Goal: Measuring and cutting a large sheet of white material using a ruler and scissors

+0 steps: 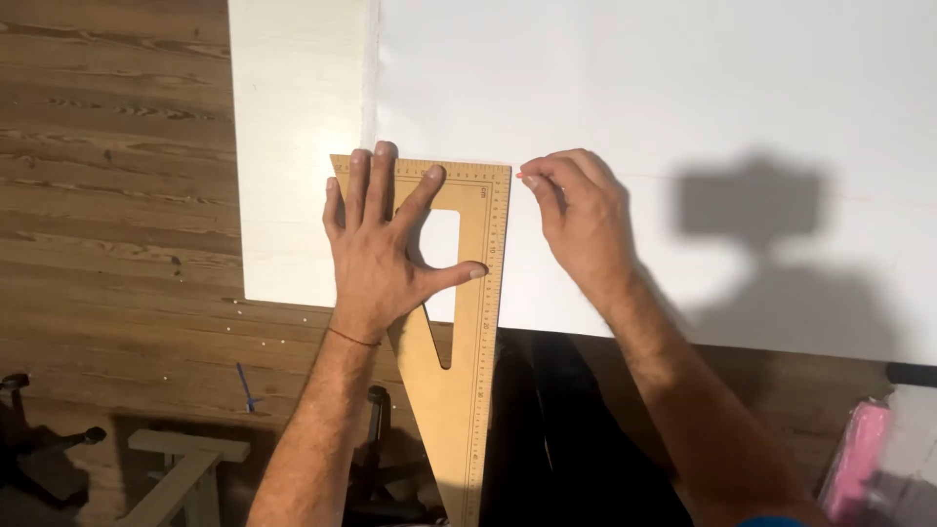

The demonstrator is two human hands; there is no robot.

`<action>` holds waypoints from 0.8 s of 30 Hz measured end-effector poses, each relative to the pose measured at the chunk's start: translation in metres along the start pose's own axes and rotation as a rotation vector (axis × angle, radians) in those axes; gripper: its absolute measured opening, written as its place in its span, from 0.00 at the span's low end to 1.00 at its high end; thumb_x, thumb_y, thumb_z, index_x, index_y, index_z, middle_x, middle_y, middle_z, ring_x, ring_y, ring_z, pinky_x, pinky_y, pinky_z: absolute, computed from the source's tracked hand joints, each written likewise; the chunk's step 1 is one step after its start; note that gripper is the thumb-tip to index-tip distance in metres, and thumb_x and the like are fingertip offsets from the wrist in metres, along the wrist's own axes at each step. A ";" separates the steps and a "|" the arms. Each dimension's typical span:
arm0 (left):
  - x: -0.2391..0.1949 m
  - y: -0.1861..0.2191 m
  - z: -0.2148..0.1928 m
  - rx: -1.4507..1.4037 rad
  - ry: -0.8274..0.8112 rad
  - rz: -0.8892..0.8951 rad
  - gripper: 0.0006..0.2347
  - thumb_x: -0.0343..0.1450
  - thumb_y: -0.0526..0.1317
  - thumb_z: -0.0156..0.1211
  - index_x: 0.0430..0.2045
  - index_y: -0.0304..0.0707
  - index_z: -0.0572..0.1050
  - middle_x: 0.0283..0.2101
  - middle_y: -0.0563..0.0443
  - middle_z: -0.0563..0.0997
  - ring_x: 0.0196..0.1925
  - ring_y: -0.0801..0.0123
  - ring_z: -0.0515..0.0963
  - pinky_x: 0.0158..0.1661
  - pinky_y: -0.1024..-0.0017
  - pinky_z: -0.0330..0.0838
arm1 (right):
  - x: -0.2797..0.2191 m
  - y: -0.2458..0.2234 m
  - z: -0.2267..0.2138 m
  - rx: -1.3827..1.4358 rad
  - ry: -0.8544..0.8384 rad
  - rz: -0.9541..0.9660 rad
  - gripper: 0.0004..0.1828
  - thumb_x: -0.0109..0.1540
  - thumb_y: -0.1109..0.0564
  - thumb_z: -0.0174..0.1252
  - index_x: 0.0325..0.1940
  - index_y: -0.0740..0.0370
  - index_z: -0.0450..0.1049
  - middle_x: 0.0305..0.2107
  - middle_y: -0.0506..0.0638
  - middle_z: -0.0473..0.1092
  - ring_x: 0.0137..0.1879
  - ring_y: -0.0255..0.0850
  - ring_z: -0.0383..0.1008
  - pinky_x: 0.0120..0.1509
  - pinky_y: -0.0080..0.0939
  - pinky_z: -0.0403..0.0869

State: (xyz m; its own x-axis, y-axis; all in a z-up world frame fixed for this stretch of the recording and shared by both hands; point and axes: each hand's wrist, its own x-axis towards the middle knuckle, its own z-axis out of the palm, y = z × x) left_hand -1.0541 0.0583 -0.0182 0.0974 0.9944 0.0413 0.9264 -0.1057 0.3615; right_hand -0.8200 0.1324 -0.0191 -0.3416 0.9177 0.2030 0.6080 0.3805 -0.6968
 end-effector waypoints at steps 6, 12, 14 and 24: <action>-0.001 -0.002 0.002 0.002 -0.017 -0.017 0.46 0.61 0.82 0.50 0.72 0.62 0.65 0.78 0.41 0.52 0.81 0.47 0.50 0.75 0.44 0.44 | -0.005 -0.007 0.012 -0.085 0.015 0.122 0.04 0.69 0.59 0.59 0.41 0.61 0.75 0.36 0.48 0.74 0.36 0.44 0.68 0.46 0.46 0.70; -0.002 -0.005 0.004 -0.005 -0.044 -0.019 0.47 0.61 0.84 0.47 0.74 0.62 0.62 0.79 0.41 0.48 0.82 0.48 0.46 0.76 0.42 0.38 | 0.000 -0.015 0.014 0.139 0.130 0.324 0.09 0.66 0.65 0.63 0.51 0.66 0.78 0.31 0.49 0.77 0.34 0.34 0.75 0.41 0.32 0.77; 0.001 -0.006 0.003 -0.003 -0.023 -0.013 0.47 0.61 0.83 0.47 0.73 0.62 0.62 0.79 0.41 0.50 0.81 0.48 0.48 0.75 0.43 0.40 | 0.004 -0.016 0.018 0.111 0.130 0.331 0.07 0.66 0.62 0.63 0.48 0.64 0.80 0.33 0.50 0.78 0.35 0.35 0.76 0.40 0.33 0.77; -0.002 -0.006 0.002 -0.013 0.007 -0.024 0.45 0.61 0.83 0.47 0.71 0.63 0.65 0.77 0.41 0.55 0.80 0.48 0.52 0.72 0.46 0.46 | -0.001 -0.017 0.035 -0.099 0.189 0.227 0.08 0.62 0.66 0.59 0.41 0.60 0.81 0.24 0.46 0.70 0.28 0.38 0.67 0.38 0.42 0.72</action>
State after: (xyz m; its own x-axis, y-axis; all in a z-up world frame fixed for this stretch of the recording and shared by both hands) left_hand -1.0585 0.0571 -0.0224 0.0728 0.9966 0.0392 0.9236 -0.0822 0.3745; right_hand -0.8551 0.1214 -0.0315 -0.0554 0.9821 0.1802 0.7234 0.1639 -0.6706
